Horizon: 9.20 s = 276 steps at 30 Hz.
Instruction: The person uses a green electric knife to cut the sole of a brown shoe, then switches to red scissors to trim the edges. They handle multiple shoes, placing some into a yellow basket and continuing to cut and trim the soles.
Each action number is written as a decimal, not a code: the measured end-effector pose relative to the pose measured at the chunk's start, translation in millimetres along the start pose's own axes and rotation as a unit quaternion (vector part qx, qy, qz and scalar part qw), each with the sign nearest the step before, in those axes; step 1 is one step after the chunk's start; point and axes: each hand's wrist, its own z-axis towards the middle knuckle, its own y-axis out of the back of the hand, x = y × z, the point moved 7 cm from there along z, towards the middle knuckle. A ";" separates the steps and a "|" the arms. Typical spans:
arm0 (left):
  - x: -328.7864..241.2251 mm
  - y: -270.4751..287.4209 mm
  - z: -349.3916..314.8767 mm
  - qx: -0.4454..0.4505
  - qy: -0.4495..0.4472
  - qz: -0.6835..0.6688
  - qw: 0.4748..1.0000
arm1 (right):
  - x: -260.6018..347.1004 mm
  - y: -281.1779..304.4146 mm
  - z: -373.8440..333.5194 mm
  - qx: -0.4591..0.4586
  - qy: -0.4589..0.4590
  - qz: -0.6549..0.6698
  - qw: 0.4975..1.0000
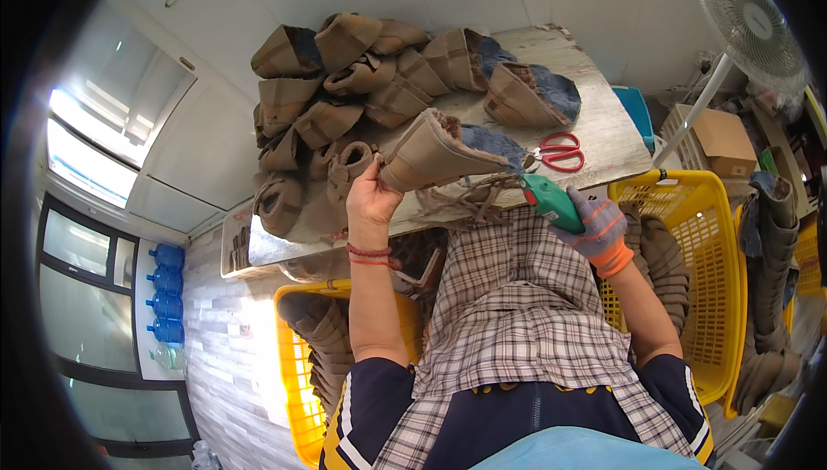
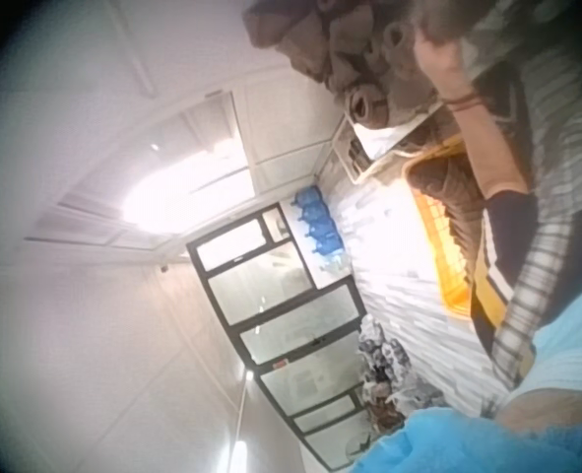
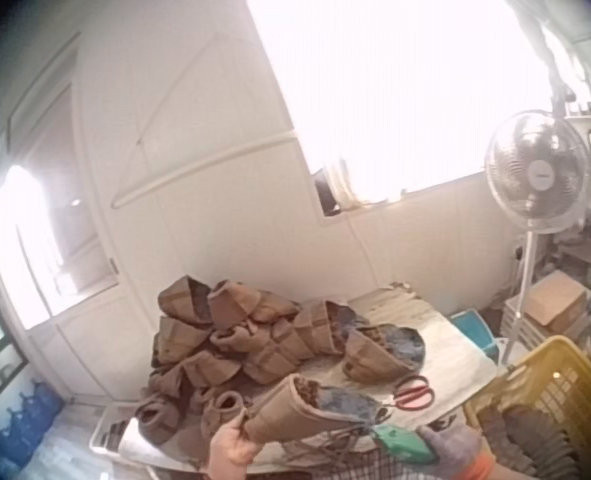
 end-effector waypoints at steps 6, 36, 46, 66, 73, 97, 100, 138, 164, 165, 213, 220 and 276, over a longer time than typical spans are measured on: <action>12.5 3.0 6.4 -0.052 -0.017 0.042 0.998 | -3.1 -2.3 1.1 0.012 -0.013 0.028 0.999; 98.4 -63.9 -45.5 0.210 -0.213 0.333 0.894 | 5.4 -10.9 31.4 0.054 -0.278 0.385 0.878; 110.0 -57.5 -49.3 0.174 -0.365 0.730 0.551 | -8.1 -20.8 22.9 0.046 -0.363 0.443 0.819; 142.7 -34.4 -79.6 0.271 -0.435 0.823 0.244 | -23.4 -17.9 38.4 0.029 -0.435 0.517 0.737; 59.0 -82.0 -85.6 0.185 -0.539 0.777 0.268 | -54.5 1.2 27.3 -0.027 -0.428 0.464 0.775; 137.7 29.1 245.8 -0.221 -0.041 0.264 0.938 | -87.2 21.8 -39.1 -0.053 -0.508 0.388 0.767; 121.1 4.5 261.1 -0.126 -0.145 0.300 0.934 | -84.8 24.0 -44.2 -0.052 -0.512 0.392 0.762; -30.2 -37.0 9.5 -0.025 -0.031 0.136 0.990 | -9.5 4.1 23.8 0.037 -0.102 0.081 0.991; 27.8 -8.5 3.5 -0.088 -0.038 0.104 0.990 | 13.9 12.9 11.8 0.011 0.005 0.020 1.000; 29.6 -10.5 3.3 -0.080 -0.034 0.106 0.991 | 14.4 14.2 13.5 0.008 0.006 0.025 1.000; 114.8 -72.6 -46.5 0.207 -0.408 0.857 0.238 | -11.9 -33.5 28.8 0.065 -0.384 0.435 0.812; 133.3 -58.0 -50.4 0.232 -0.373 0.882 0.170 | -9.0 -20.2 37.0 0.068 -0.433 0.513 0.738; 192.2 22.4 48.5 0.289 -0.338 0.868 0.220 | -61.0 -140.9 21.0 0.507 -0.104 -0.191 0.834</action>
